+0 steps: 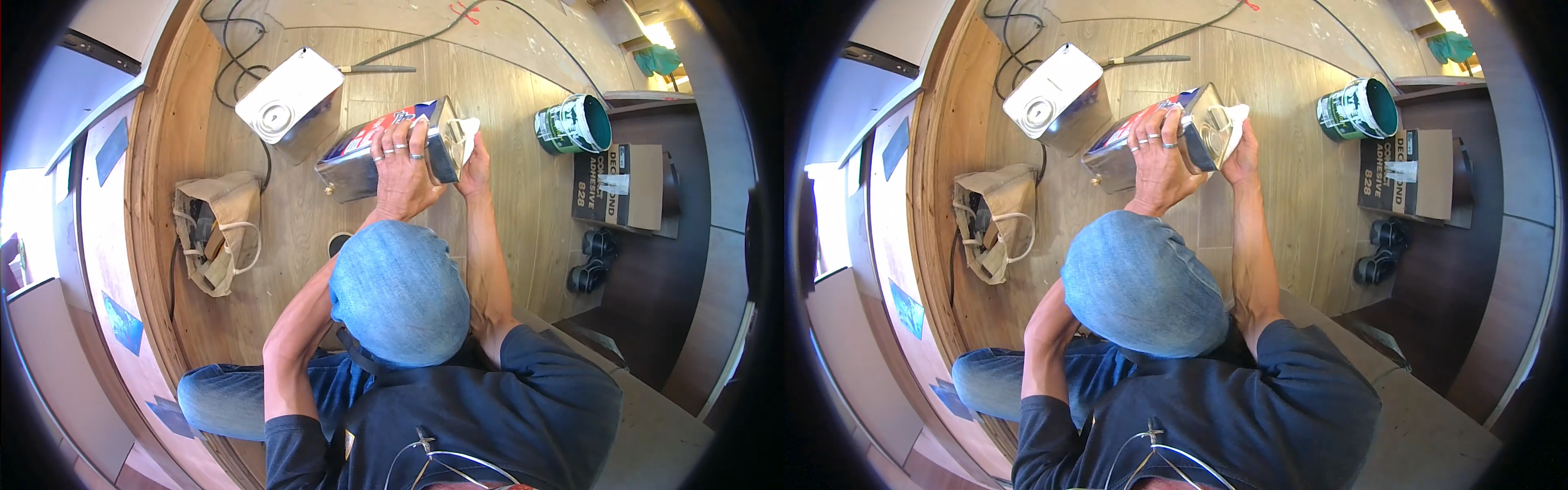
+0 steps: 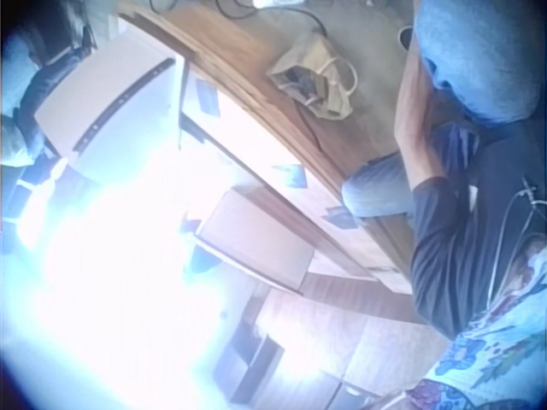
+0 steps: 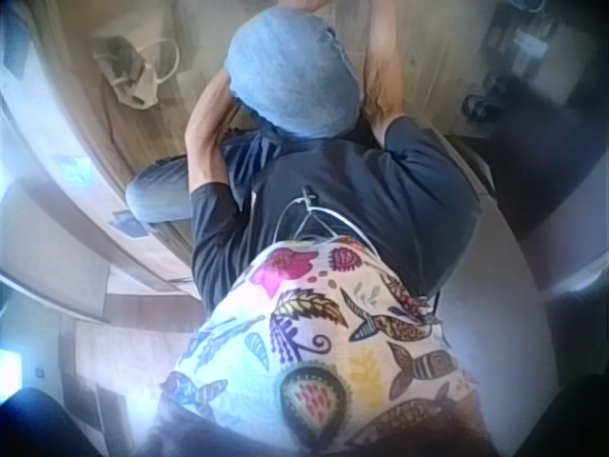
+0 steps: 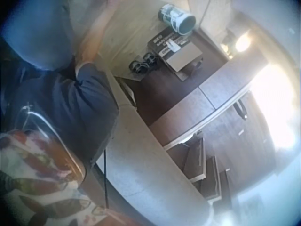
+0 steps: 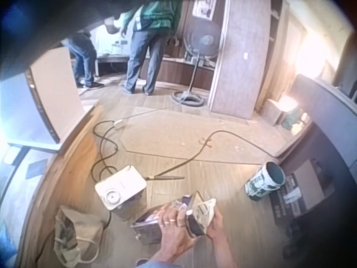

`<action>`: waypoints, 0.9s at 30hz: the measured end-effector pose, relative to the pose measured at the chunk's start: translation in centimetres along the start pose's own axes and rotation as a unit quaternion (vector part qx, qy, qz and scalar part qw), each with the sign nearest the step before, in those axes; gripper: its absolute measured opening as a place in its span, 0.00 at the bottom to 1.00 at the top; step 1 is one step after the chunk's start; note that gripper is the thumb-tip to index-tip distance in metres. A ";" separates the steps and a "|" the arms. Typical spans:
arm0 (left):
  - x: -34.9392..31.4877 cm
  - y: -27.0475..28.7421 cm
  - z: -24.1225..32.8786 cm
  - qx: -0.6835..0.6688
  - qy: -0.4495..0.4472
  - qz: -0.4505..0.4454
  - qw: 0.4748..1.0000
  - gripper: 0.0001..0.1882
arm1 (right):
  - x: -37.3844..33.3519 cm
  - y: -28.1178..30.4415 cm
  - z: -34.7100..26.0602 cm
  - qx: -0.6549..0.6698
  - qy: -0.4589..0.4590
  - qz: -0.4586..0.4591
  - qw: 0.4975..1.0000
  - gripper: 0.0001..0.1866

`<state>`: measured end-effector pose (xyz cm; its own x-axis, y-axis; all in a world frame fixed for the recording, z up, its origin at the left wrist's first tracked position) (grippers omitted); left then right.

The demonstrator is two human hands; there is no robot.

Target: The person rubs a small square piece of material against another surface, then pours liquid from a metal container onto a cloth and wipes the square piece and other surfaces.

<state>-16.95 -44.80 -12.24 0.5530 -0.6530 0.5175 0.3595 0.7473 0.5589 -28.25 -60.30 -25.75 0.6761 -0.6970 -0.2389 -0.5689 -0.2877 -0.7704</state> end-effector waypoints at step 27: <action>0.1 -1.0 0.8 0.000 -0.014 -0.020 1.000 0.52 | 0.4 2.9 0.6 0.027 0.005 0.000 1.000 0.30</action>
<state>-17.92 -45.73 -12.24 0.5161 -0.6858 0.5131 0.3810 0.7204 0.5796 -29.37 -61.00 -28.44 0.6713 -0.7034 -0.2336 -0.5424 -0.2514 -0.8016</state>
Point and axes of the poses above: each hand's wrist, its own x-axis towards the middle knuckle, its own y-axis out of the back of the hand, z = x × y, the point moved 7 cm from there along x, towards the middle knuckle, and after that the axes turned 2 degrees about y, right-handed, at the moved point
